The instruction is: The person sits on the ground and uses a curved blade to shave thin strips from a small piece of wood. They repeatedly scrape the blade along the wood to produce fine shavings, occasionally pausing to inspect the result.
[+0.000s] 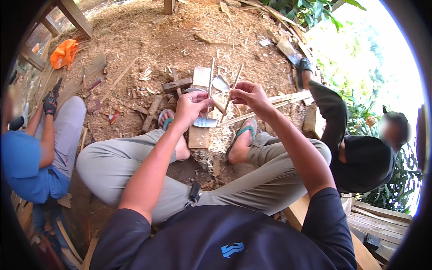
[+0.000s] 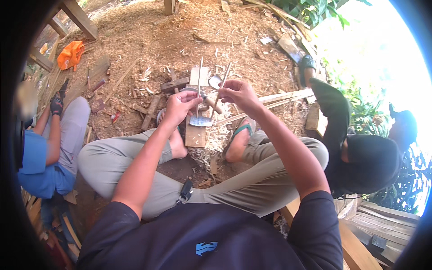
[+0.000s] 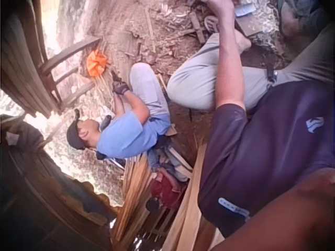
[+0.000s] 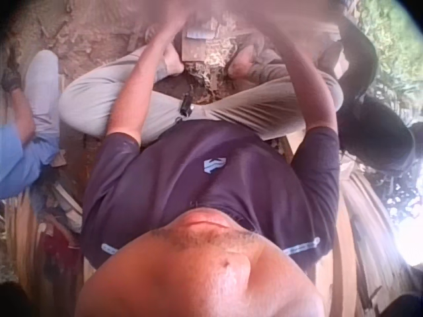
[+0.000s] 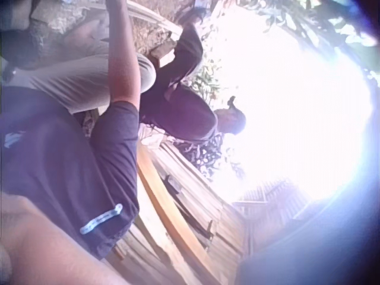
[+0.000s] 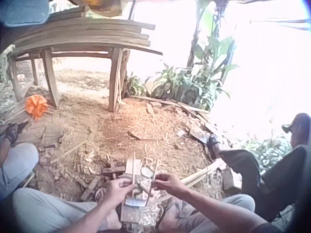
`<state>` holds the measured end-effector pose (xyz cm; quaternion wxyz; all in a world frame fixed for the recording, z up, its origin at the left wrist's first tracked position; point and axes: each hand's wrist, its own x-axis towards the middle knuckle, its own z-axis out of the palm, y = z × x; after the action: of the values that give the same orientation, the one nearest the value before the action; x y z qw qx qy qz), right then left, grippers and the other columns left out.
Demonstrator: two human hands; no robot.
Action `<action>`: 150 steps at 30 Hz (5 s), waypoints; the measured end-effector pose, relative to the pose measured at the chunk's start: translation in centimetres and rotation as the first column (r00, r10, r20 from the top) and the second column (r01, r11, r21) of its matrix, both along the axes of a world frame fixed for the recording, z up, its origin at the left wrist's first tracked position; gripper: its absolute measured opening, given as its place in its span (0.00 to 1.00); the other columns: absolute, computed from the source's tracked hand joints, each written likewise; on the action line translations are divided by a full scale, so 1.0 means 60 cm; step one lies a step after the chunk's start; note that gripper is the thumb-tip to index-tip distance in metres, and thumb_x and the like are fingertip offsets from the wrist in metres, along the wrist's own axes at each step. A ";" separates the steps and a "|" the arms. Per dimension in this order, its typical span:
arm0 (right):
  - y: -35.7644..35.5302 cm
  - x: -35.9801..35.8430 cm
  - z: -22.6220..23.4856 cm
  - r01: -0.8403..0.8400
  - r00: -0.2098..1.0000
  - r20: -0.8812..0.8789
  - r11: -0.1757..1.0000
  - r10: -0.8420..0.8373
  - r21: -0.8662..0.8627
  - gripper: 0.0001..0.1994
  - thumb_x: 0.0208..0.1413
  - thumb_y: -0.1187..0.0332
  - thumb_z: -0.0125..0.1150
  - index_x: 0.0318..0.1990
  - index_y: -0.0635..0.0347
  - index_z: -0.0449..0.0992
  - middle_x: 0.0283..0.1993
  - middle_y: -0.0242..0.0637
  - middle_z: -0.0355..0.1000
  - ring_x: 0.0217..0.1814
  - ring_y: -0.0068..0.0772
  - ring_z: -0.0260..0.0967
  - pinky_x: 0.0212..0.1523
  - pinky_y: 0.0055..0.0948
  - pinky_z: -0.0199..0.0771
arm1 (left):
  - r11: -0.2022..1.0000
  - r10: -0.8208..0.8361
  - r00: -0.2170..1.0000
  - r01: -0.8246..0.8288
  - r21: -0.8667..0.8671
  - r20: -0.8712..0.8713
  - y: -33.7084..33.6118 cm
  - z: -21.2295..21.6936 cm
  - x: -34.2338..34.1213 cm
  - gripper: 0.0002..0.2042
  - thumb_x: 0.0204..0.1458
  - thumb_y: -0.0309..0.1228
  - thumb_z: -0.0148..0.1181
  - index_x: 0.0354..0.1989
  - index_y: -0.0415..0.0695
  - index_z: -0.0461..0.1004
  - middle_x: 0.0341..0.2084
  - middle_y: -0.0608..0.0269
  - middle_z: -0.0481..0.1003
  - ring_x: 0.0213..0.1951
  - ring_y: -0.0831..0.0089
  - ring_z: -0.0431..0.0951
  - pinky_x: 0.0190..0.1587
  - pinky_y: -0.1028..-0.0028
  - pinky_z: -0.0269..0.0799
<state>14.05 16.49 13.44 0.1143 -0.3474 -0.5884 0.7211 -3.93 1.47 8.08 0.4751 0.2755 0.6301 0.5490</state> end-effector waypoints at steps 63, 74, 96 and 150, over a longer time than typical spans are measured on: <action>0.009 0.015 -0.027 -0.039 0.999 0.031 0.998 0.041 -0.056 0.12 0.55 0.71 0.65 0.43 0.71 0.75 0.38 0.46 0.78 0.40 0.34 0.80 0.43 0.29 0.84 | 0.861 -0.464 0.885 0.460 -0.219 0.034 -0.007 -0.008 -0.008 0.13 0.59 0.38 0.59 0.44 0.42 0.80 0.33 0.68 0.81 0.31 0.82 0.75 0.34 0.77 0.70; 0.012 0.014 -0.028 0.006 1.000 0.001 0.999 -0.006 -0.032 0.12 0.54 0.72 0.66 0.43 0.69 0.76 0.39 0.44 0.78 0.40 0.32 0.79 0.44 0.27 0.83 | 0.904 -0.397 0.917 0.385 -0.188 -0.029 -0.001 -0.017 -0.011 0.14 0.61 0.39 0.56 0.45 0.42 0.79 0.32 0.67 0.81 0.29 0.82 0.75 0.31 0.79 0.68; 0.012 0.012 -0.026 0.050 0.993 -0.103 0.995 -0.058 -0.083 0.09 0.57 0.70 0.64 0.42 0.63 0.73 0.39 0.39 0.76 0.37 0.29 0.79 0.42 0.25 0.84 | 0.941 -0.277 0.959 0.284 -0.182 0.065 0.001 0.010 -0.016 0.19 0.60 0.47 0.53 0.45 0.45 0.79 0.29 0.68 0.78 0.28 0.82 0.73 0.33 0.78 0.69; 0.011 0.013 -0.048 0.062 0.995 -0.080 0.998 -0.062 0.006 0.17 0.58 0.68 0.63 0.52 0.65 0.73 0.44 0.37 0.76 0.45 0.28 0.76 0.51 0.29 0.80 | 0.948 -0.292 0.956 0.292 -0.128 0.018 -0.004 0.010 0.032 0.14 0.53 0.36 0.67 0.41 0.39 0.77 0.30 0.61 0.82 0.26 0.81 0.79 0.27 0.82 0.69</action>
<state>14.83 17.18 10.58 0.1616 -0.3358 -0.5754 0.7280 -2.02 1.20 8.71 0.5674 0.3348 0.6169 0.4305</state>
